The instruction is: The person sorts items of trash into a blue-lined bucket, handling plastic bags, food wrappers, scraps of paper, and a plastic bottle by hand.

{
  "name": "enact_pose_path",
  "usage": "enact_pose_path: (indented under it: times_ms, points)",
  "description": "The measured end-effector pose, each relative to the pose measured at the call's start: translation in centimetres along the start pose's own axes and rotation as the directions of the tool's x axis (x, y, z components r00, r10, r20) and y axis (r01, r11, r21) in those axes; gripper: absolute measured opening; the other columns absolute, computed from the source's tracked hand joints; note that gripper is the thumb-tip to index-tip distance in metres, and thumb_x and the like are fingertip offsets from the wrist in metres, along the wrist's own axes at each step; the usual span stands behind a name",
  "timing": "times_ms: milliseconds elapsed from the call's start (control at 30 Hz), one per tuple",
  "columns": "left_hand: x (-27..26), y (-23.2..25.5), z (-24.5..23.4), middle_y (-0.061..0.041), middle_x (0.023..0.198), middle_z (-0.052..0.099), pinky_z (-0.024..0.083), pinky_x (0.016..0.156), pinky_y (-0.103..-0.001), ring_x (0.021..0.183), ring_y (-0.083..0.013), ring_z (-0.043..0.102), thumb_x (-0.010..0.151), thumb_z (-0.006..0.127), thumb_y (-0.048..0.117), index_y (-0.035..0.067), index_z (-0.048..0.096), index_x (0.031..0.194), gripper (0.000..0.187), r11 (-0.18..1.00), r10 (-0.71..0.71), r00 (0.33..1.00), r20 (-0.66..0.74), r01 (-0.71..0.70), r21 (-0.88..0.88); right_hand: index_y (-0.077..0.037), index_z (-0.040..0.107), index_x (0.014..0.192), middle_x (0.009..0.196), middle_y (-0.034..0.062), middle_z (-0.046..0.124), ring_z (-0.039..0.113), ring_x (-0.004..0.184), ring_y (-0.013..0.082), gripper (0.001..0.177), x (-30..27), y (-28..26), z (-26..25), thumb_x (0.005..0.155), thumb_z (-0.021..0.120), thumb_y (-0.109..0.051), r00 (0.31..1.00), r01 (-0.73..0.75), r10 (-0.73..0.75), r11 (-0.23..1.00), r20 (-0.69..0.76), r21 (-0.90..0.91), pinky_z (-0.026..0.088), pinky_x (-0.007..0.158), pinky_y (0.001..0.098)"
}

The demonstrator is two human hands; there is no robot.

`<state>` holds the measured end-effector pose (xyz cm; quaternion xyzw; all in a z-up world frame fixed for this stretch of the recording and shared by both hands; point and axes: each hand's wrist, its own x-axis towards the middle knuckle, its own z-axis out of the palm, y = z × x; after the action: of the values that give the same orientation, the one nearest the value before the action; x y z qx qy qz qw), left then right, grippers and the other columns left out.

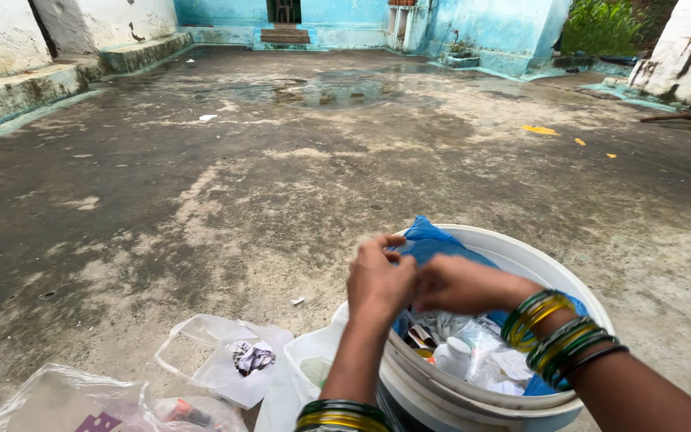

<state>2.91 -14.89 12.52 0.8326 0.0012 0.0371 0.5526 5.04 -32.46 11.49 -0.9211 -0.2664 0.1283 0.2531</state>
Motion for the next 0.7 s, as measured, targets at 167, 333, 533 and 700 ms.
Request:
enact_pose_path:
  times_ms: [167,333,533,700]
  points:
    - [-0.8,-0.8,3.6,-0.010,0.118,0.075,0.055,0.101,-0.037,0.109,-0.0256,0.073,0.082,0.072,0.021,0.018,0.071,0.125,0.043,1.000,-0.020,0.990,0.141,0.018,0.019,-0.017,0.072,0.125,0.120,0.0090,0.074,0.070,0.106,0.0205,0.057,-2.4,2.5,2.8,0.076,0.092,-0.037,0.914,-0.330,0.376,0.907,0.150,-0.262,0.054,0.088,0.0299]
    - [-1.8,-0.5,5.1,-0.008,0.120,0.074,0.054,0.101,-0.037,0.111,-0.0245,0.073,0.083,0.073,0.022,0.018,0.071,0.125,0.043,0.998,-0.057,0.973,0.222,0.047,0.050,-0.025,0.057,0.139,0.119,0.0069,0.068,0.073,0.099,0.0202,0.074,-3.4,1.6,4.5,0.072,0.088,-0.033,0.762,-0.608,0.610,0.789,0.217,-0.084,0.063,0.073,0.0330]
    - [-1.9,-0.8,5.0,-0.009,0.116,0.076,0.056,0.097,-0.037,0.108,-0.0247,0.075,0.082,0.075,0.026,0.017,0.071,0.124,0.043,0.999,-0.040,0.966,0.257,0.033,0.031,-0.010,0.068,0.123,0.094,0.0088,0.080,0.077,0.084,0.0192,0.067,-3.2,3.4,2.9,0.067,0.093,-0.037,0.810,-0.578,0.574,0.816,0.115,0.000,0.058,0.061,0.0286]
    - [-0.5,-2.0,5.5,-0.010,0.116,0.075,0.056,0.096,-0.039,0.108,-0.0267,0.073,0.079,0.076,0.027,0.017,0.072,0.123,0.045,1.000,0.005,0.979,0.202,-0.009,0.018,-0.014,0.075,0.120,0.096,0.0043,0.081,0.074,0.086,0.0171,0.062,-2.6,5.6,-1.8,0.067,0.087,-0.043,0.842,-0.508,0.537,0.823,-0.056,0.254,0.061,0.068,0.0335]
